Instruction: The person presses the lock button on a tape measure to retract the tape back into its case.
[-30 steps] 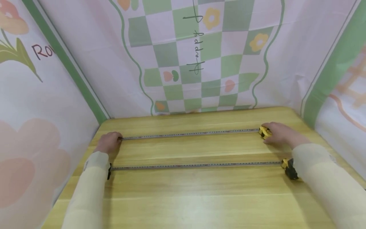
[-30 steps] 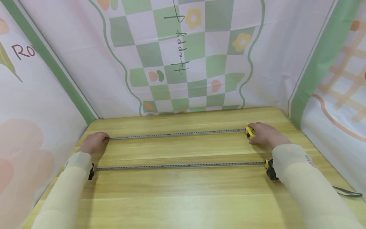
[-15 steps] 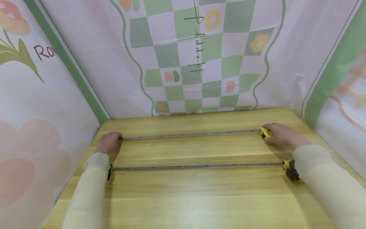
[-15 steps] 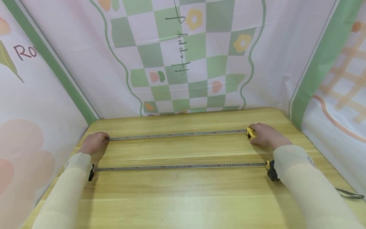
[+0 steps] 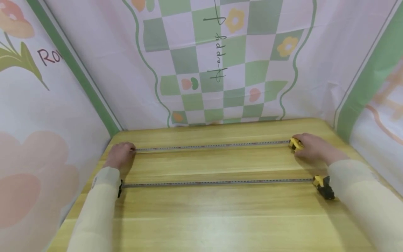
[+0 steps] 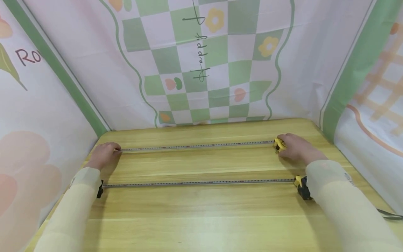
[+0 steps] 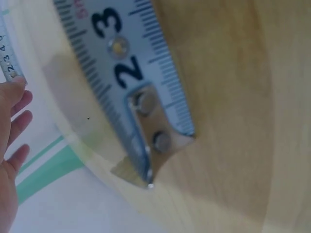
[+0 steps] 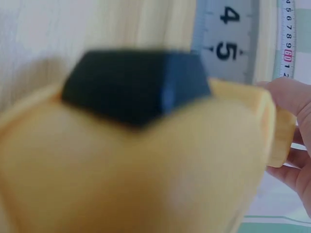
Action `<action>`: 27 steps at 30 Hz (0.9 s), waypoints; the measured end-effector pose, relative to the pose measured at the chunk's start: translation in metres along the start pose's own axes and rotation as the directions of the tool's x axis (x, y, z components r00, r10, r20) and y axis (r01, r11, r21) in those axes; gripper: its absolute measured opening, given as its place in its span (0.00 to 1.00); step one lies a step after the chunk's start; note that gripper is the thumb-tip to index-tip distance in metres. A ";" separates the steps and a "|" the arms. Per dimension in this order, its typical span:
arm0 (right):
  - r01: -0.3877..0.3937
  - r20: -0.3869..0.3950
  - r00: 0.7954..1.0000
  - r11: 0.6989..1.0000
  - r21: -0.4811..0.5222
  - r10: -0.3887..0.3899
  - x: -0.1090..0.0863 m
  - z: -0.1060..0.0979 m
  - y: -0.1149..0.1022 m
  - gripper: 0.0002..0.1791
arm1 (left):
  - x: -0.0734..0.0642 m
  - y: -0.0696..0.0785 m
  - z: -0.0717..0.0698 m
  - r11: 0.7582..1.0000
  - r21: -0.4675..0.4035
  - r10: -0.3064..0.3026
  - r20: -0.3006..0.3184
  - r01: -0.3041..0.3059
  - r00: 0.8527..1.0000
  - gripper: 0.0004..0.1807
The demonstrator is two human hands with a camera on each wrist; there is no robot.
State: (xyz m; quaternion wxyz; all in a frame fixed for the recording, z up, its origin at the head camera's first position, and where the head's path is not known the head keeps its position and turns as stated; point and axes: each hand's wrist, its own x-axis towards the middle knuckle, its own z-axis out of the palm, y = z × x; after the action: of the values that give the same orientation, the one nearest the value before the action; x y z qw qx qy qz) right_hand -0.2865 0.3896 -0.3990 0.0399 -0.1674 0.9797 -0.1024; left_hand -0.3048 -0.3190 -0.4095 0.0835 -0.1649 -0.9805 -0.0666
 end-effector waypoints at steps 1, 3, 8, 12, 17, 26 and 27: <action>-0.003 -0.009 1.000 1.000 -0.006 0.003 -0.001 -0.001 0.000 0.41 | 0.000 0.000 -0.001 1.000 -0.005 -0.001 -0.002 0.001 1.000 0.10; -0.001 -0.038 0.999 1.000 -0.017 0.001 -0.002 -0.003 0.000 0.40 | 0.001 0.001 -0.002 1.000 -0.020 -0.007 -0.001 0.007 1.000 0.10; 0.047 -0.114 0.992 0.997 -0.067 -0.055 -0.005 -0.010 0.002 0.38 | 0.003 -0.001 -0.005 0.999 -0.037 0.002 -0.018 -0.003 1.000 0.10; 0.054 -0.130 0.989 0.994 -0.099 -0.067 -0.006 -0.016 0.003 0.38 | 0.004 -0.002 -0.007 0.999 -0.022 0.034 -0.050 -0.035 0.998 0.09; 0.067 -0.134 0.987 0.989 -0.132 -0.085 -0.007 -0.021 0.005 0.38 | 0.003 -0.003 -0.010 0.997 -0.014 0.077 -0.113 -0.079 0.991 0.07; 0.103 -0.189 0.974 0.985 -0.139 -0.128 -0.012 -0.038 0.000 0.38 | 0.004 -0.006 -0.017 0.993 -0.026 0.107 -0.166 -0.113 0.980 0.06; 0.106 -0.195 0.972 0.985 -0.138 -0.132 -0.013 -0.040 0.000 0.38 | 0.004 -0.006 -0.018 0.993 -0.029 0.105 -0.168 -0.112 0.980 0.07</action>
State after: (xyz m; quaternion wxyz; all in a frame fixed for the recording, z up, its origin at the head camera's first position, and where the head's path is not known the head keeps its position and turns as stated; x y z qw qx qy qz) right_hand -0.2785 0.4015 -0.3589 -0.0773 -0.2167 0.9714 -0.0586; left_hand -0.3081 -0.3263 -0.3916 0.1653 -0.2136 -0.9582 -0.0944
